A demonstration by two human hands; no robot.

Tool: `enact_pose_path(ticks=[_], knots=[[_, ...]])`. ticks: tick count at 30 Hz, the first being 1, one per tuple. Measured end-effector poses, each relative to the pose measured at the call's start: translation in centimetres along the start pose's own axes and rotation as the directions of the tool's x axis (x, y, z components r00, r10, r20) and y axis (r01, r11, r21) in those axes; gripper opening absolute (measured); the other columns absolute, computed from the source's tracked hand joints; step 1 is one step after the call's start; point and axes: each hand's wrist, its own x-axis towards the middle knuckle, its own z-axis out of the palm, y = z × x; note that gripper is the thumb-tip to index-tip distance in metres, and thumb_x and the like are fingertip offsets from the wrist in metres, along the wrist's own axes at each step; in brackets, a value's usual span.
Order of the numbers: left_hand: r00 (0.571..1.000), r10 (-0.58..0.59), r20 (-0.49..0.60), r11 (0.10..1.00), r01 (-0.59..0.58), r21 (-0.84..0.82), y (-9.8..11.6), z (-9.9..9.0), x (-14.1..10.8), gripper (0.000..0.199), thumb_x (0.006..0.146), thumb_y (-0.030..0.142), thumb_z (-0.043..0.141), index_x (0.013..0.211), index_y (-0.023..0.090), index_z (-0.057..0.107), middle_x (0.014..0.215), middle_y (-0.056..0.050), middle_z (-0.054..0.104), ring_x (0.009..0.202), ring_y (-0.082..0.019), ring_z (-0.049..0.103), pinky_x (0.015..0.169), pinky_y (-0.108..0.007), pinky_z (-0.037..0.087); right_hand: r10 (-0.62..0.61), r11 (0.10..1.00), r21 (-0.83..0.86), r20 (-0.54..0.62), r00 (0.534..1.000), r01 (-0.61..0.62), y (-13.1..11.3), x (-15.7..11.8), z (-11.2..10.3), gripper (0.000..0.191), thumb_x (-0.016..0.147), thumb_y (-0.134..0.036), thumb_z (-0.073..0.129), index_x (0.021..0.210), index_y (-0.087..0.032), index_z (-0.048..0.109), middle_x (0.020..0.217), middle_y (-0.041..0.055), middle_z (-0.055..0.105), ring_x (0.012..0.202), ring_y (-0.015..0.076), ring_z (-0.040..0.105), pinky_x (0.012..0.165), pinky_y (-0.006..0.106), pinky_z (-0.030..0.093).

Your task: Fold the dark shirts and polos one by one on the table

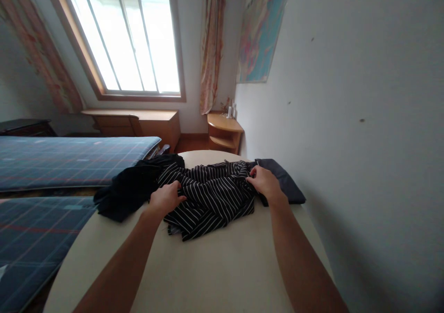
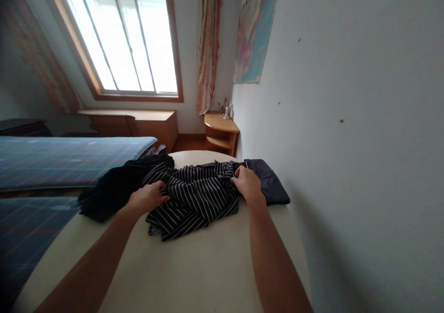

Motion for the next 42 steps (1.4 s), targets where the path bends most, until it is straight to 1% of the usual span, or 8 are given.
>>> enact_pose_path(ticks=[7, 17, 21, 24, 28, 31, 35, 42], knots=[[0.993, -0.014, 0.115, 0.997, 0.006, 0.071, -0.6, 0.4, -0.4, 0.046, 0.067, 0.048, 0.076, 0.097, 0.016, 0.066, 0.101, -0.021, 0.072, 0.098, -0.041, 0.069, 0.082, -0.048, 0.053, 0.083, 0.992, -0.116, 0.349, 0.933, -0.045, 0.9, -0.6, 0.3, 0.044, 0.063, -0.051, 0.083, 0.085, -0.019, 0.063, 0.078, 0.0101, 0.071, 0.078, 0.027, 0.071, 0.071, 0.036, 0.053], [0.993, 0.1, 0.061, 0.994, -0.102, 0.038, -0.4, 0.8, 0.1, 0.016, 0.074, 0.021, 0.065, 0.09, 0.023, 0.066, 0.097, -0.012, 0.073, 0.092, -0.035, 0.07, 0.076, -0.042, 0.053, 0.01, 0.987, 0.142, 0.42, 0.908, -0.077, 0.2, -0.6, 2.8, 0.062, 0.06, -0.009, 0.077, 0.116, -0.018, 0.051, 0.08, 0.0064, 0.069, 0.054, 0.0164, 0.065, 0.05, 0.024, 0.049], [0.983, 0.017, -0.182, 0.992, -0.039, -0.12, -0.7, -0.4, 0.7, 0.017, 0.09, 0.026, 0.049, 0.096, 0.023, 0.064, 0.096, -0.01, 0.072, 0.088, -0.03, 0.07, 0.077, -0.042, 0.053, -0.116, 0.962, 0.269, 0.298, 0.947, 0.033, 0.8, 0.2, 2.4, 0.04, 0.064, -0.006, 0.067, 0.099, -0.021, 0.054, 0.083, 0.0025, 0.068, 0.065, 0.0165, 0.065, 0.057, 0.025, 0.05], [0.85, -0.179, -0.495, 0.858, -0.111, -0.501, -1.5, -1.4, 1.7, 0.021, 0.092, 0.03, 0.048, 0.101, 0.02, 0.063, 0.098, -0.009, 0.072, 0.077, -0.023, 0.071, 0.077, -0.036, 0.055, -0.101, 0.926, 0.367, 0.023, 0.995, 0.086, 1.3, 1.2, 0.8, 0.029, 0.072, -0.01, 0.061, 0.098, -0.021, 0.054, 0.096, 0.0049, 0.069, 0.082, 0.0173, 0.067, 0.072, 0.026, 0.052], [0.697, -0.462, -0.548, 0.598, -0.21, -0.773, -3.0, -1.6, 3.2, 0.034, 0.092, 0.031, 0.046, 0.118, 0.015, 0.061, 0.113, -0.011, 0.07, 0.091, -0.021, 0.072, 0.082, -0.031, 0.057, 0.098, 0.86, 0.499, -0.367, 0.925, 0.107, 1.4, 2.2, -1.0, 0.017, 0.084, -0.022, 0.057, 0.1, -0.018, 0.057, 0.1, 0.0091, 0.07, 0.082, 0.0187, 0.067, 0.083, 0.032, 0.053], [0.787, -0.41, -0.461, 0.561, -0.18, -0.808, -3.4, -0.4, 4.0, 0.048, 0.089, 0.028, 0.053, 0.134, 0.013, 0.053, 0.131, -0.014, 0.063, 0.112, -0.023, 0.066, 0.099, -0.034, 0.051, 0.093, 0.815, 0.563, -0.356, 0.93, 0.134, 1.0, 2.2, -0.8, 0.025, 0.086, -0.026, 0.056, 0.109, -0.017, 0.059, 0.105, 0.0116, 0.07, 0.086, 0.0201, 0.069, 0.085, 0.033, 0.054], [0.906, -0.15, -0.395, 0.792, -0.129, -0.596, -3.0, 1.9, 4.2, 0.072, 0.079, 0.022, 0.065, 0.146, 0.011, 0.04, 0.151, -0.019, 0.042, 0.14, -0.028, 0.042, 0.114, -0.037, 0.037, -0.034, 0.84, 0.529, -0.175, 0.984, 0.123, 1.0, 1.8, 0.9, 0.044, 0.082, -0.019, 0.061, 0.125, -0.018, 0.054, 0.128, 0.0133, 0.061, 0.097, 0.0182, 0.068, 0.09, 0.032, 0.053], [0.985, -0.122, -0.121, 0.98, 0.1, -0.175, -3.2, 2.6, 2.9, 0.085, 0.083, 0.025, 0.06, 0.156, 0.016, 0.018, 0.132, -0.024, 0.058, 0.12, -0.036, 0.061, 0.098, -0.046, 0.047, -0.01, 0.996, 0.093, 0.074, 0.997, 0.004, 3.1, 1.4, 2.0, 0.045, 0.077, -0.034, 0.075, 0.116, -0.017, 0.061, 0.111, 0.0166, 0.069, 0.104, 0.0287, 0.067, 0.092, 0.041, 0.05]])
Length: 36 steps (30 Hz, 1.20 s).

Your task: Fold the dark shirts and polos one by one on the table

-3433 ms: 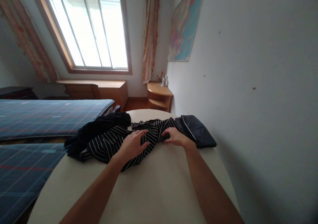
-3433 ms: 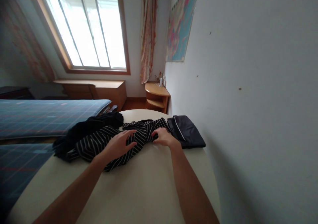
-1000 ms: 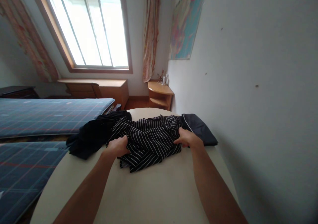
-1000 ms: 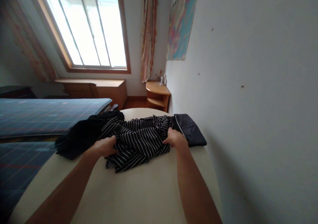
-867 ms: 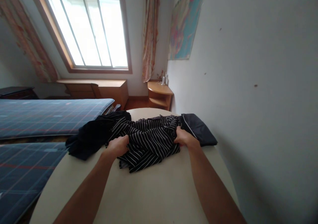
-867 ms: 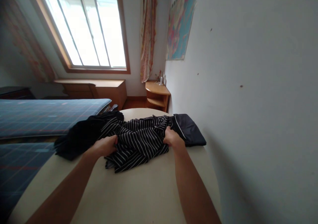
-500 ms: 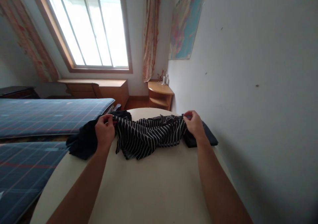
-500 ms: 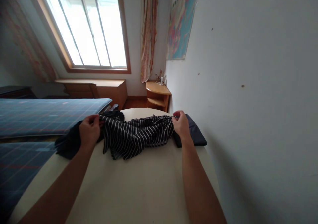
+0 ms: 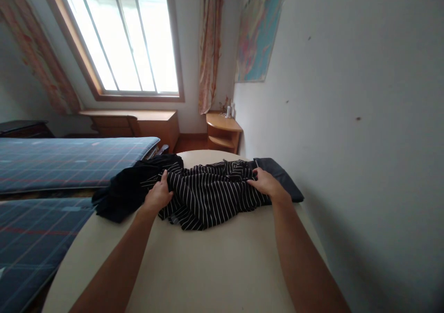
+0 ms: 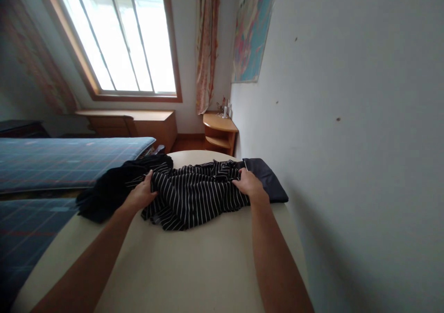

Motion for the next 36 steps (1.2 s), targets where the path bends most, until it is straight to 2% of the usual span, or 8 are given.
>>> enact_pose_path(ticks=[3, 7, 12, 16, 25, 31, 33, 36], knots=[[0.999, 0.012, 0.031, 0.998, -0.014, 0.06, 0.2, -0.6, -0.2, 0.081, 0.086, 0.02, 0.052, 0.157, 0.014, 0.014, 0.119, -0.023, 0.067, 0.114, -0.036, 0.064, 0.095, -0.046, 0.048, 0.088, 0.993, -0.081, 0.098, 0.991, -0.08, 0.6, -0.1, -0.1, 0.048, 0.074, -0.046, 0.076, 0.11, -0.017, 0.062, 0.106, 0.018, 0.07, 0.1, 0.0321, 0.069, 0.086, 0.043, 0.051], [0.991, 0.038, -0.125, 0.998, -0.043, -0.041, 0.7, -1.2, -0.2, 0.071, 0.089, 0.017, 0.044, 0.156, 0.017, 0.019, 0.121, -0.021, 0.067, 0.108, -0.034, 0.067, 0.092, -0.046, 0.049, 0.029, 0.998, -0.06, 0.142, 0.99, -0.02, 0.9, 0.0, 0.0, 0.049, 0.071, -0.033, 0.079, 0.114, -0.018, 0.061, 0.102, 0.0135, 0.071, 0.097, 0.0283, 0.069, 0.085, 0.038, 0.051], [0.909, 0.081, -0.408, 0.943, -0.203, -0.265, 1.4, -2.6, -0.1, 0.05, 0.089, 0.018, 0.044, 0.139, 0.018, 0.05, 0.127, -0.013, 0.065, 0.115, -0.027, 0.064, 0.102, -0.039, 0.047, -0.039, 0.995, 0.091, -0.008, 0.999, 0.039, 0.3, -0.2, -1.2, 0.053, 0.081, -0.026, 0.068, 0.131, -0.016, 0.053, 0.098, 0.0097, 0.071, 0.088, 0.0219, 0.069, 0.084, 0.032, 0.05], [0.851, 0.125, -0.51, 0.897, -0.317, -0.308, 1.2, -4.0, -0.7, 0.042, 0.089, 0.019, 0.043, 0.127, 0.016, 0.061, 0.131, -0.01, 0.064, 0.12, -0.025, 0.06, 0.109, -0.037, 0.042, -0.078, 0.976, 0.188, -0.171, 0.982, 0.11, 0.0, -1.1, -2.9, 0.036, 0.085, -0.029, 0.062, 0.12, -0.019, 0.061, 0.102, 0.0081, 0.07, 0.091, 0.0204, 0.067, 0.085, 0.031, 0.049], [0.938, 0.257, -0.233, 0.849, -0.335, -0.409, -1.9, -7.6, -4.8, 0.061, 0.074, 0.023, 0.052, 0.134, 0.015, 0.059, 0.124, -0.008, 0.069, 0.107, -0.025, 0.067, 0.103, -0.04, 0.049, -0.265, 0.923, 0.289, 0.0, 0.964, 0.254, 2.3, -5.4, -6.2, 0.038, 0.077, -0.01, 0.052, 0.109, -0.02, 0.07, 0.107, 0.0065, 0.072, 0.101, 0.0211, 0.066, 0.096, 0.034, 0.048], [0.971, 0.138, -0.196, 0.702, -0.235, -0.672, -5.1, -10.5, -6.5, 0.06, 0.07, 0.04, 0.067, 0.126, 0.019, 0.064, 0.128, -0.007, 0.067, 0.118, -0.027, 0.062, 0.109, -0.042, 0.044, -0.205, 0.909, 0.383, 0.075, 0.976, 0.162, 3.0, -8.1, -11.4, 0.035, 0.081, -0.02, 0.056, 0.112, -0.019, 0.071, 0.11, 0.0067, 0.074, 0.101, 0.0213, 0.068, 0.094, 0.034, 0.05], [0.976, 0.066, -0.207, 0.672, -0.197, -0.714, -5.9, -10.4, -6.1, 0.057, 0.067, 0.04, 0.071, 0.12, 0.021, 0.066, 0.126, -0.007, 0.069, 0.119, -0.028, 0.062, 0.109, -0.043, 0.044, -0.191, 0.913, 0.37, 0.022, 0.981, 0.17, 3.2, -8.1, -11.9, 0.034, 0.083, -0.023, 0.056, 0.113, -0.019, 0.072, 0.112, 0.007, 0.074, 0.104, 0.0215, 0.067, 0.097, 0.034, 0.049], [0.978, 0.019, -0.209, 0.645, -0.171, -0.744, -6.6, -8.3, -5.3, 0.052, 0.063, 0.036, 0.075, 0.112, 0.018, 0.068, 0.122, -0.009, 0.07, 0.119, -0.029, 0.062, 0.109, -0.043, 0.044, -0.214, 0.941, 0.262, -0.025, 0.976, 0.213, 3.7, -7.4, -10.5, 0.035, 0.083, -0.019, 0.055, 0.114, -0.017, 0.071, 0.114, 0.0088, 0.073, 0.108, 0.0229, 0.067, 0.102, 0.037, 0.047]])
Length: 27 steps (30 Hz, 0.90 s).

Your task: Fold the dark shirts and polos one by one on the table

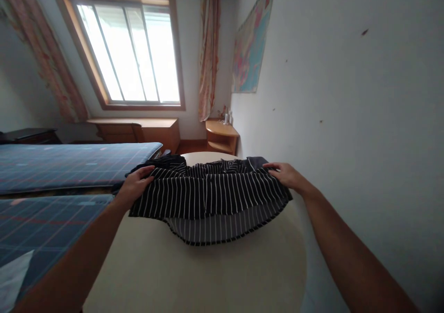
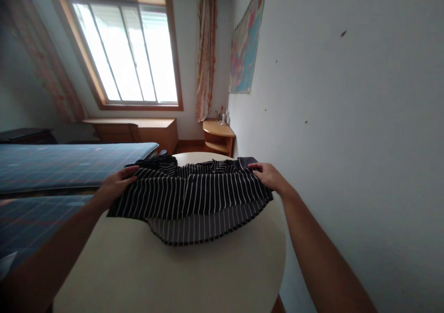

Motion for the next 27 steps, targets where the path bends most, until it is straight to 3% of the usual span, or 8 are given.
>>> enact_pose_path(ticks=[4, 8, 11, 14, 16, 19, 24, 27], knots=[[0.993, -0.046, 0.104, 0.993, 0.034, 0.112, -4.0, 2.6, -0.9, 0.052, 0.066, 0.032, 0.074, 0.114, 0.014, 0.065, 0.117, -0.013, 0.071, 0.114, -0.031, 0.064, 0.101, -0.046, 0.05, -0.028, 0.969, -0.243, 0.064, 0.998, 0.043, 1.8, -0.7, 3.8, 0.041, 0.082, -0.015, 0.056, 0.121, -0.014, 0.068, 0.124, 0.0125, 0.068, 0.118, 0.0257, 0.062, 0.107, 0.039, 0.043], [0.963, 0.256, 0.085, 0.867, -0.268, 0.42, -6.2, 4.3, -4.0, 0.041, 0.076, 0.027, 0.066, 0.116, 0.016, 0.064, 0.13, -0.014, 0.061, 0.125, -0.031, 0.055, 0.11, -0.049, 0.041, -0.054, 0.88, -0.473, -0.001, 0.999, 0.047, 1.3, -3.5, 7.2, 0.04, 0.082, -0.017, 0.062, 0.122, -0.015, 0.067, 0.137, 0.0175, 0.056, 0.123, 0.0309, 0.055, 0.105, 0.044, 0.044], [0.817, 0.46, 0.348, 0.721, -0.572, 0.391, -5.8, 5.1, -7.2, 0.028, 0.09, 0.03, 0.056, 0.116, 0.022, 0.062, 0.126, -0.008, 0.061, 0.118, -0.025, 0.058, 0.106, -0.044, 0.045, -0.174, 0.85, -0.496, 0.057, 0.983, 0.179, -1.0, -5.8, 9.0, 0.024, 0.084, -0.023, 0.064, 0.107, -0.019, 0.072, 0.132, 0.0152, 0.057, 0.12, 0.0321, 0.053, 0.099, 0.047, 0.046], [0.617, 0.463, 0.636, 0.609, -0.743, 0.278, -4.6, 5.7, -10.1, 0.022, 0.092, 0.03, 0.058, 0.114, 0.026, 0.062, 0.118, -0.005, 0.065, 0.109, -0.021, 0.061, 0.096, -0.038, 0.051, -0.332, 0.836, -0.391, 0.197, 0.922, 0.385, -3.6, -7.8, 10.7, 0.015, 0.085, -0.029, 0.068, 0.097, -0.021, 0.071, 0.115, 0.0105, 0.063, 0.111, 0.0275, 0.056, 0.098, 0.045, 0.043], [0.544, 0.451, 0.707, 0.56, -0.79, 0.251, -4.0, 6.1, -11.3, 0.023, 0.091, 0.031, 0.062, 0.113, 0.026, 0.063, 0.117, -0.006, 0.065, 0.107, -0.022, 0.062, 0.093, -0.037, 0.051, -0.419, 0.819, -0.281, 0.302, 0.856, 0.5, -4.8, -8.9, 11.8, 0.017, 0.083, -0.034, 0.072, 0.095, -0.022, 0.07, 0.109, 0.0073, 0.065, 0.106, 0.0246, 0.058, 0.1, 0.044, 0.041], [0.502, 0.452, 0.738, 0.501, -0.827, 0.255, -3.5, 6.6, -12.2, 0.02, 0.091, 0.03, 0.062, 0.11, 0.024, 0.064, 0.115, -0.006, 0.066, 0.103, -0.021, 0.063, 0.088, -0.035, 0.053, -0.489, 0.799, -0.169, 0.375, 0.788, 0.577, -5.8, -10.3, 13.3, 0.026, 0.078, -0.042, 0.077, 0.093, -0.023, 0.069, 0.103, 0.0039, 0.066, 0.101, 0.0225, 0.059, 0.105, 0.045, 0.036], [0.444, 0.49, 0.75, 0.426, -0.873, 0.238, -3.2, 7.4, -12.6, 0.015, 0.097, 0.027, 0.052, 0.101, 0.023, 0.067, 0.104, -0.004, 0.068, 0.093, -0.018, 0.064, 0.08, -0.03, 0.053, -0.483, 0.812, -0.172, 0.337, 0.808, 0.557, -6.2, -11.4, 15.1, 0.027, 0.082, -0.042, 0.073, 0.098, -0.021, 0.067, 0.1, 0.0038, 0.068, 0.097, 0.0212, 0.061, 0.1, 0.041, 0.038], [0.456, 0.508, 0.731, 0.428, -0.87, 0.245, -2.9, 7.9, -12.7, 0.019, 0.098, 0.023, 0.048, 0.096, 0.022, 0.066, 0.098, -0.004, 0.069, 0.089, -0.017, 0.064, 0.079, -0.03, 0.053, -0.501, 0.791, -0.205, 0.324, 0.802, 0.577, -6.5, -11.4, 15.9, 0.018, 0.087, -0.036, 0.067, 0.097, -0.021, 0.068, 0.098, 0.0042, 0.069, 0.095, 0.021, 0.061, 0.094, 0.038, 0.04]])
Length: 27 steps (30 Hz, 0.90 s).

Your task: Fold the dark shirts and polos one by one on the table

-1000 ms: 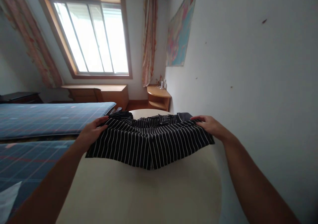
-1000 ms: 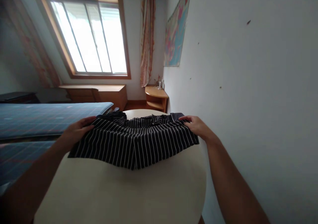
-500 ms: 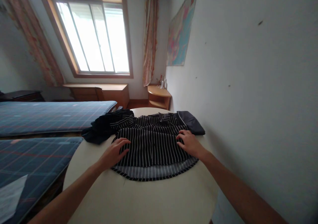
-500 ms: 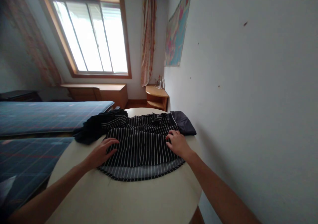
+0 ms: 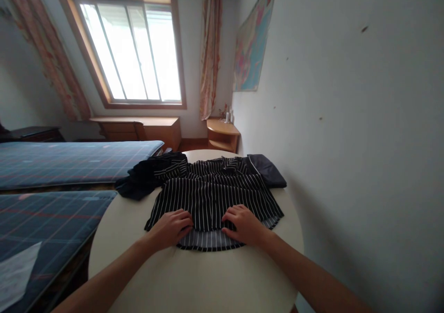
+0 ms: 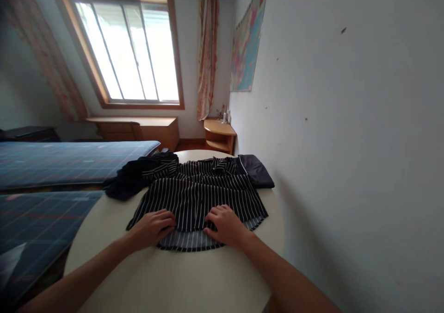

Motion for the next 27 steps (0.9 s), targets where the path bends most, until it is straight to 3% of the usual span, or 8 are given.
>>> enact_pose_path(ticks=[8, 12, 15, 17, 19, 21, 23, 27], knots=[[0.995, -0.055, -0.081, 0.997, 0.05, -0.063, 0.9, -1.9, 0.0, 0.024, 0.098, 0.024, 0.042, 0.098, 0.022, 0.066, 0.096, -0.006, 0.069, 0.087, -0.018, 0.064, 0.079, -0.031, 0.053, -0.135, 0.991, -0.026, -0.089, 0.987, 0.134, -0.6, -0.2, -0.9, 0.011, 0.087, -0.021, 0.055, 0.087, -0.02, 0.066, 0.083, 0.0048, 0.069, 0.082, 0.0192, 0.062, 0.084, 0.035, 0.042], [0.998, 0.012, 0.065, 0.984, 0.0, -0.177, 2.1, -2.9, -0.5, 0.019, 0.095, 0.026, 0.049, 0.097, 0.024, 0.068, 0.092, -0.004, 0.069, 0.085, -0.017, 0.065, 0.076, -0.028, 0.052, -0.262, 0.963, 0.067, 0.0, 0.965, 0.261, -0.8, -1.1, -1.4, 0.01, 0.086, -0.027, 0.058, 0.086, -0.022, 0.066, 0.08, 0.0029, 0.068, 0.077, 0.0171, 0.061, 0.077, 0.031, 0.043], [0.989, -0.025, 0.147, 0.971, 0.059, -0.231, 2.2, -2.6, -0.6, 0.02, 0.096, 0.03, 0.05, 0.099, 0.025, 0.069, 0.093, -0.002, 0.07, 0.081, -0.015, 0.066, 0.074, -0.026, 0.053, -0.267, 0.958, 0.127, 0.063, 0.962, 0.257, -0.5, -1.3, -1.4, 0.018, 0.091, -0.033, 0.056, 0.084, -0.021, 0.068, 0.078, 0.0023, 0.067, 0.073, 0.0155, 0.061, 0.075, 0.029, 0.045], [0.991, -0.093, 0.095, 0.97, 0.112, -0.214, 1.6, -1.8, -0.6, 0.024, 0.098, 0.029, 0.047, 0.109, 0.026, 0.068, 0.107, -0.004, 0.07, 0.095, -0.017, 0.067, 0.084, -0.03, 0.054, -0.216, 0.968, 0.138, 0.042, 0.975, 0.209, 0.1, -1.2, -1.3, 0.021, 0.095, -0.032, 0.051, 0.091, -0.021, 0.069, 0.086, 0.0042, 0.069, 0.082, 0.0162, 0.063, 0.082, 0.031, 0.046], [0.989, -0.136, 0.049, 0.977, 0.142, -0.161, 0.8, -0.9, -0.8, 0.035, 0.096, 0.03, 0.05, 0.13, 0.029, 0.06, 0.138, -0.008, 0.057, 0.125, -0.025, 0.055, 0.103, -0.042, 0.048, -0.151, 0.98, 0.129, 0.0, 0.989, 0.149, 0.9, -1.0, -1.2, 0.024, 0.095, -0.031, 0.053, 0.11, -0.021, 0.067, 0.111, 0.0084, 0.069, 0.109, 0.0205, 0.06, 0.098, 0.037, 0.042], [0.985, -0.15, 0.083, 0.981, 0.159, -0.114, 0.3, -0.1, -1.2, 0.054, 0.094, 0.033, 0.055, 0.147, 0.033, 0.043, 0.158, -0.008, 0.034, 0.144, -0.032, 0.033, 0.112, -0.054, 0.036, -0.087, 0.99, 0.112, 0.013, 0.996, 0.085, 1.4, -1.1, -1.2, 0.044, 0.09, -0.037, 0.06, 0.132, -0.023, 0.058, 0.14, 0.0116, 0.055, 0.134, 0.0268, 0.044, 0.11, 0.045, 0.033], [0.976, -0.154, 0.154, 0.98, 0.171, -0.101, 0.2, 0.0, -1.8, 0.065, 0.092, 0.038, 0.058, 0.152, 0.035, 0.033, 0.163, -0.008, 0.023, 0.148, -0.035, 0.023, 0.114, -0.06, 0.031, -0.034, 0.994, 0.106, 0.084, 0.996, 0.025, 1.5, -1.5, -1.2, 0.061, 0.087, -0.044, 0.063, 0.144, -0.026, 0.048, 0.153, 0.0115, 0.041, 0.143, 0.0309, 0.031, 0.114, 0.051, 0.028], [0.968, -0.151, 0.199, 0.973, 0.181, -0.142, 1.0, -1.5, -2.3, 0.059, 0.09, 0.044, 0.06, 0.146, 0.035, 0.044, 0.151, -0.008, 0.045, 0.138, -0.033, 0.043, 0.109, -0.052, 0.041, -0.049, 0.99, 0.14, 0.158, 0.986, 0.027, 0.0, -2.5, -1.7, 0.061, 0.083, -0.052, 0.066, 0.14, -0.032, 0.054, 0.146, 0.009, 0.049, 0.134, 0.0319, 0.043, 0.111, 0.053, 0.032]])
